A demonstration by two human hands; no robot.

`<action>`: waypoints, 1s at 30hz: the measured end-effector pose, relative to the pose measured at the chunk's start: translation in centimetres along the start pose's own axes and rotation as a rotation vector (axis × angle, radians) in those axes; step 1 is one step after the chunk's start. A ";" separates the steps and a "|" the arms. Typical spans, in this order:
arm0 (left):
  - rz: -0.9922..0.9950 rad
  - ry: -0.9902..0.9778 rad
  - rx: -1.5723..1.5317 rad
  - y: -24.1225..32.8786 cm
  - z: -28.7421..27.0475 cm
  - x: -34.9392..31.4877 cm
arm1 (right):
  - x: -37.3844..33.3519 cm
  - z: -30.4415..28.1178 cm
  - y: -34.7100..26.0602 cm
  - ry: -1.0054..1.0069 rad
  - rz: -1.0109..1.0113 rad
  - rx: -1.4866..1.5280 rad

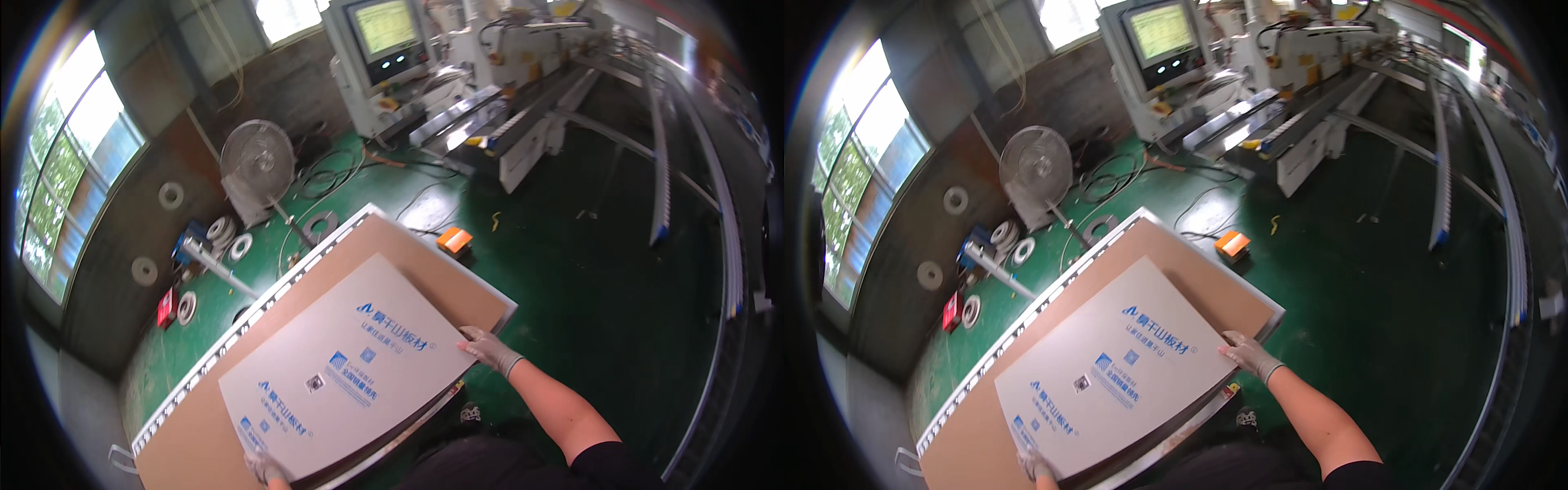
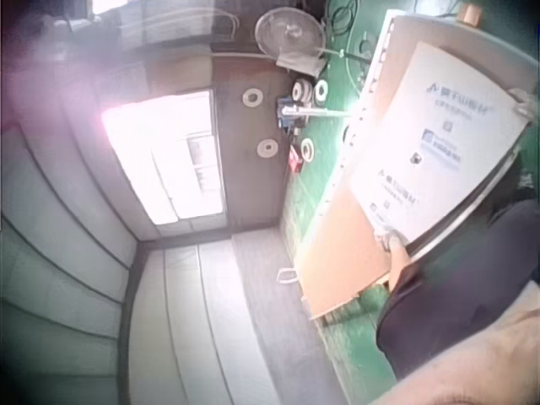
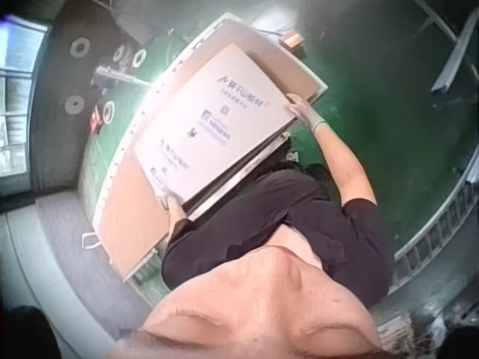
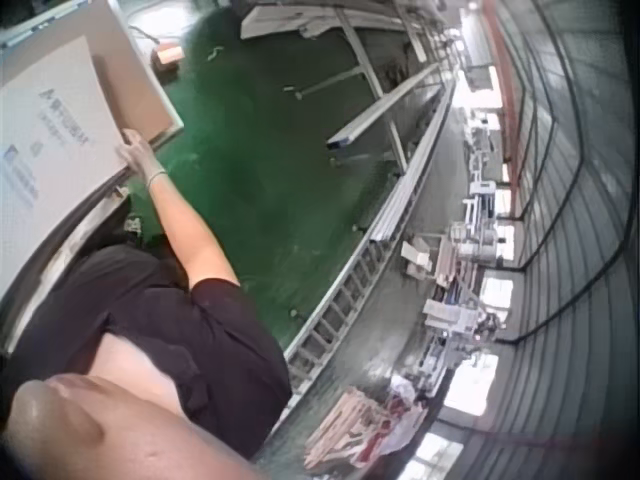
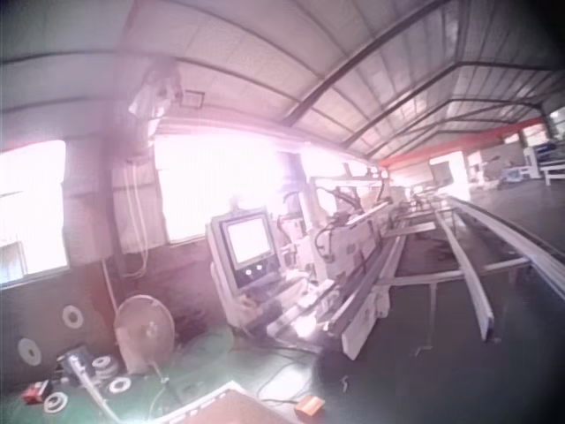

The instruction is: The person measures the thickness of a wooden panel using a dial caliper and then feeds several panels into an edge-banding or processing machine.

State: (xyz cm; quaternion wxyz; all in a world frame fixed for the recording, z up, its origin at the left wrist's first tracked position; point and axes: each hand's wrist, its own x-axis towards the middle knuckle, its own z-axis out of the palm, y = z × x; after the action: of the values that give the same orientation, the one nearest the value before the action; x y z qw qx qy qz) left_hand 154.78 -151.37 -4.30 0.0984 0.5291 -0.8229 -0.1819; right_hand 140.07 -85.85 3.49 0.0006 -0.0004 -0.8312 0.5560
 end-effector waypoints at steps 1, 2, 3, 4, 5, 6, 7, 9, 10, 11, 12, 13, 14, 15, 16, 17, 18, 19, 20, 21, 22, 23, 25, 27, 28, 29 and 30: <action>-0.069 0.087 0.152 -2.8 1.0 1.0 | 1.5 -1.1 -2.8 -0.203 -0.030 -0.003; -0.136 0.166 0.304 -4.8 1.5 1.9 | 3.0 -1.1 -2.5 -0.325 0.010 -0.007; 0.062 0.093 0.169 4.2 2.2 -5.8 | 2.6 -5.0 -1.1 -0.338 0.254 0.048; 0.066 0.110 0.193 6.8 0.5 -8.7 | 3.6 -5.7 -2.7 -0.424 0.425 0.135; 0.069 0.123 0.206 8.0 -0.5 -11.2 | 4.4 -5.7 -3.1 -0.476 0.385 0.126; -0.012 0.190 0.170 9.0 -0.8 -13.4 | 5.2 -5.4 -3.4 -0.528 0.340 0.115; -0.094 0.262 0.132 9.8 -0.6 -15.6 | 6.1 -5.4 -4.0 -0.581 0.289 0.104; -0.345 0.346 -0.246 10.3 0.3 -21.0 | 6.7 -5.3 -3.1 -0.587 0.229 0.014; -0.487 0.373 -0.623 11.4 0.9 -22.7 | 7.0 -4.9 -1.7 -0.563 0.092 -0.045; -0.550 0.469 -0.872 10.1 1.6 -24.1 | 7.3 -4.8 -2.6 -0.600 0.019 -0.049; -0.705 0.404 -0.995 17.9 1.4 -28.5 | 7.3 -6.7 -1.5 -0.572 0.007 -0.086; -0.697 0.294 -1.159 20.2 1.0 -31.1 | 7.3 -7.4 0.1 -0.548 -0.038 -0.005; -0.684 0.214 -1.322 20.9 0.6 -33.4 | 7.6 -8.9 -1.4 -0.613 0.036 -0.114; -0.688 0.169 -1.363 21.0 1.3 -35.7 | 8.3 -10.4 -0.1 -0.639 0.056 -0.077; -0.675 0.137 -1.408 21.0 1.6 -37.5 | 8.7 -12.0 0.8 -0.667 0.068 -0.027; -0.653 0.115 -1.460 20.9 1.7 -38.6 | 9.4 -13.8 1.4 -0.690 0.021 0.037; -0.625 0.070 -1.544 21.1 2.3 -40.2 | 10.3 -16.4 1.8 -0.720 -0.025 0.096; -0.592 0.034 -1.620 21.0 3.1 -42.1 | 10.8 -18.5 2.1 -0.725 0.132 0.299; -0.561 -0.009 -1.684 21.0 3.9 -43.9 | 11.0 -20.8 2.4 -0.723 0.314 0.490; -0.585 0.009 -1.691 21.1 4.7 -45.2 | 11.4 -23.0 2.9 -0.720 0.348 0.608; -0.606 0.012 -1.700 21.9 4.9 -46.0 | 12.1 -25.0 2.9 -0.701 0.388 0.724; -0.650 0.039 -1.720 23.8 5.1 -46.9 | 12.9 -27.1 2.5 -0.684 0.383 0.696; -0.732 0.079 -1.769 27.3 5.7 -48.8 | 15.1 -29.5 2.8 -0.614 0.325 0.486; -0.612 0.021 -1.929 26.7 6.7 -50.5 | 17.6 -30.5 2.6 -0.667 0.106 0.202; -0.550 -0.037 -2.013 26.3 7.8 -51.1 | 18.8 -31.4 2.3 -0.666 -0.005 0.051; -0.596 -0.006 -1.990 25.2 7.8 -51.7 | 19.0 -31.1 2.0 -0.630 0.060 0.135; -0.597 -0.014 -2.023 27.1 7.8 -52.2 | 19.5 -31.2 2.8 -0.574 0.092 0.248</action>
State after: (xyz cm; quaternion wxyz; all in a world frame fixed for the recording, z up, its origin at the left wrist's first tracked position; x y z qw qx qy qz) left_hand 151.29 -92.38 1.10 0.4403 0.3806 -0.1248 -0.8035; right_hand 120.57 -55.96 12.79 -0.2591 0.1191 -0.7223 0.6301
